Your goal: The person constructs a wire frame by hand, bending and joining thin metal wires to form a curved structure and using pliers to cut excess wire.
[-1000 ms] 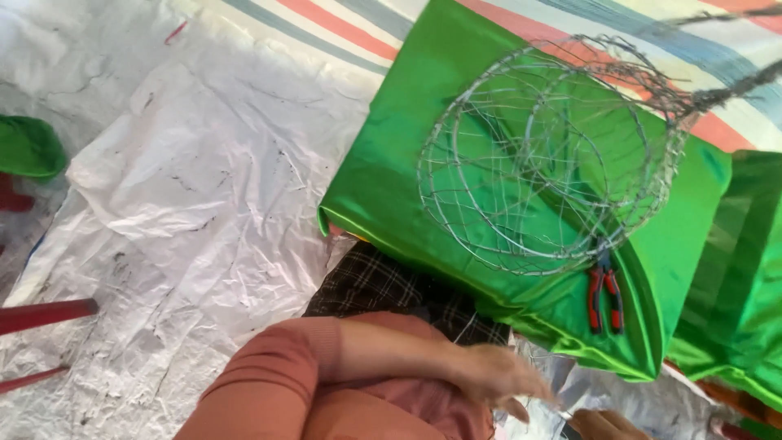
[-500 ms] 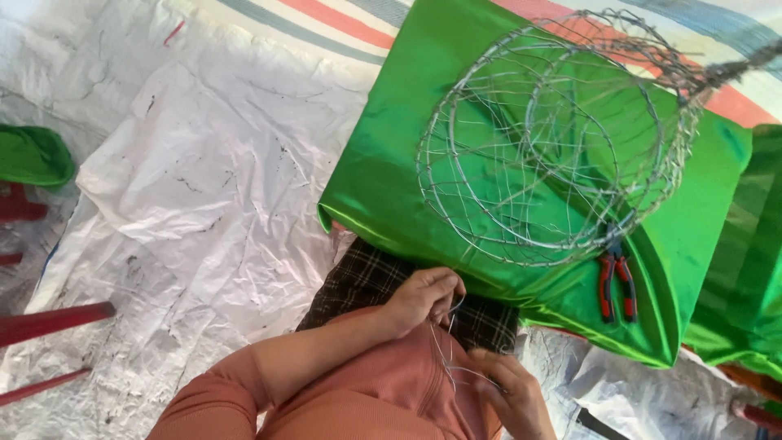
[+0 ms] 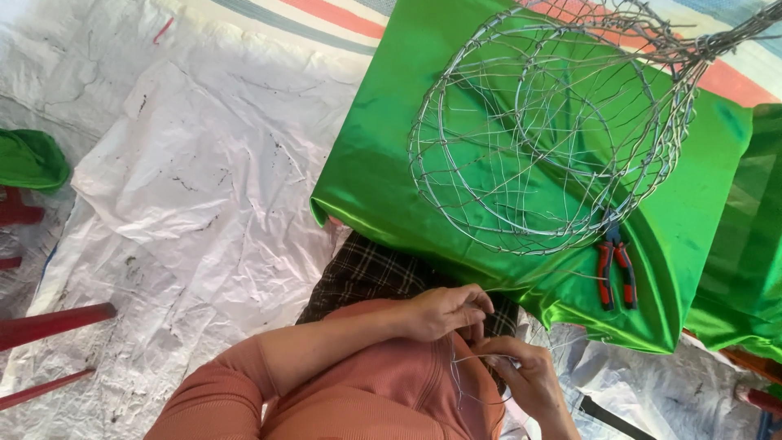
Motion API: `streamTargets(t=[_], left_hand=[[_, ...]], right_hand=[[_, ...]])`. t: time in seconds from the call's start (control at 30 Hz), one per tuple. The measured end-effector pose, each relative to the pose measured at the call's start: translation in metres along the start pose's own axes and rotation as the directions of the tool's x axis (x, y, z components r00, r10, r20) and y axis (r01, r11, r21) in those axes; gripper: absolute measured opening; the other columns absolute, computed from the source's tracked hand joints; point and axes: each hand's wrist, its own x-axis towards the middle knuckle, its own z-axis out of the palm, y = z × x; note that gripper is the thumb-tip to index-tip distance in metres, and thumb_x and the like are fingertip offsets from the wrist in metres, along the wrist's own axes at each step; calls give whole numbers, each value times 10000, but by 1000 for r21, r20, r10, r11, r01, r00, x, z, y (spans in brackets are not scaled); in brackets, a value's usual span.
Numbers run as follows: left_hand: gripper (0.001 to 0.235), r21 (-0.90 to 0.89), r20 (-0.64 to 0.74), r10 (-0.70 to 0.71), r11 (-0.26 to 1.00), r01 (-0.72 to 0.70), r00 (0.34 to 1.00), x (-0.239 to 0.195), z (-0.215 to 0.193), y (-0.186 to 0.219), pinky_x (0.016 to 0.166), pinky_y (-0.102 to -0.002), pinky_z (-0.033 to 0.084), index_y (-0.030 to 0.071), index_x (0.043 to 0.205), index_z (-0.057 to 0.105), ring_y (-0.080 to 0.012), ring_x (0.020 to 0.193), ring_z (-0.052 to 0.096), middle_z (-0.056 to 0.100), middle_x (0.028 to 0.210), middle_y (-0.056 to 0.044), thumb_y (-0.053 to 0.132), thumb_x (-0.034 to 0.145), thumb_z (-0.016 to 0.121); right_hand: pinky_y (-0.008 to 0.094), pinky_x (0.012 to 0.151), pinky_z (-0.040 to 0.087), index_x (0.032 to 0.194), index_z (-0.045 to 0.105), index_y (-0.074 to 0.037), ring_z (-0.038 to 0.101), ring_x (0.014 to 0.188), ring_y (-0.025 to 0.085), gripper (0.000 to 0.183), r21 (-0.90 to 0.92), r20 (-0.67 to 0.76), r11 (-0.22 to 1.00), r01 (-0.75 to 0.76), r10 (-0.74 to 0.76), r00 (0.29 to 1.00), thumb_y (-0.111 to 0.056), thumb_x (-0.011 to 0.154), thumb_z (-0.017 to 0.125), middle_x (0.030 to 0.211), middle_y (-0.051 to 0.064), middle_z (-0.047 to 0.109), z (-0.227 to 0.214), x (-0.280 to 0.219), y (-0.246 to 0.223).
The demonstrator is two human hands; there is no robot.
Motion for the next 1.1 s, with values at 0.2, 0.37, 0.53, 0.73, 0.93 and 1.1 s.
streamTargets(t=[0.2, 0.37, 0.53, 0.73, 0.93, 1.1], left_hand=[[525, -136, 75, -38, 990, 48, 996, 36, 7, -25, 693, -359, 579, 80, 1469, 336, -240, 733, 700, 737, 882, -111, 326, 1037, 505], [473, -290, 143, 83, 956, -39, 986, 42, 7, -37, 838, -308, 539, 83, 1299, 508, -170, 899, 683, 736, 974, -99, 446, 1003, 573], [280, -37, 69, 81, 996, -79, 994, 30, 5, -39, 971, -283, 498, 189, 1207, 685, -109, 1109, 653, 711, 1223, 21, 371, 1006, 611], [347, 50, 65, 88, 995, -92, 994, 26, 1, -27, 987, -312, 501, 191, 1234, 677, -167, 1137, 626, 632, 1232, -37, 430, 1016, 552], [639, 358, 73, -17, 934, -11, 997, 6, -8, 0, 824, -354, 536, 127, 1359, 617, -203, 961, 713, 596, 1448, -82, 537, 870, 605], [258, 575, -79, 214, 808, -131, 974, 4, 3, -33, 726, -395, 571, 169, 1147, 697, -211, 975, 714, 699, 1202, 4, 307, 929, 686]], right_hand=[[276, 620, 673, 888, 797, -55, 810, 637, 143, 83, 103, -296, 994, -22, 52, 954, -84, 866, 722, 695, 66, 829, 12, -18, 19], [242, 606, 539, 876, 771, -73, 759, 634, 125, 97, 56, -427, 990, -129, 140, 893, -110, 900, 685, 652, 78, 800, -5, -32, 6], [241, 587, 506, 954, 795, -84, 634, 618, 90, 124, 113, -372, 970, -215, 242, 896, -150, 916, 698, 740, 90, 843, -6, -37, 23], [290, 657, 602, 920, 801, 27, 701, 691, 183, 154, 258, -304, 960, -107, 186, 934, -90, 906, 702, 950, 129, 804, -4, -37, 35], [284, 624, 509, 980, 807, 21, 594, 620, 150, 190, 382, -298, 924, -7, 131, 946, -125, 927, 698, 894, 118, 775, -8, -41, 54], [291, 614, 479, 984, 793, 20, 552, 626, 141, 234, 405, -296, 914, 4, 127, 947, -183, 955, 680, 918, 118, 765, -10, -42, 56]])
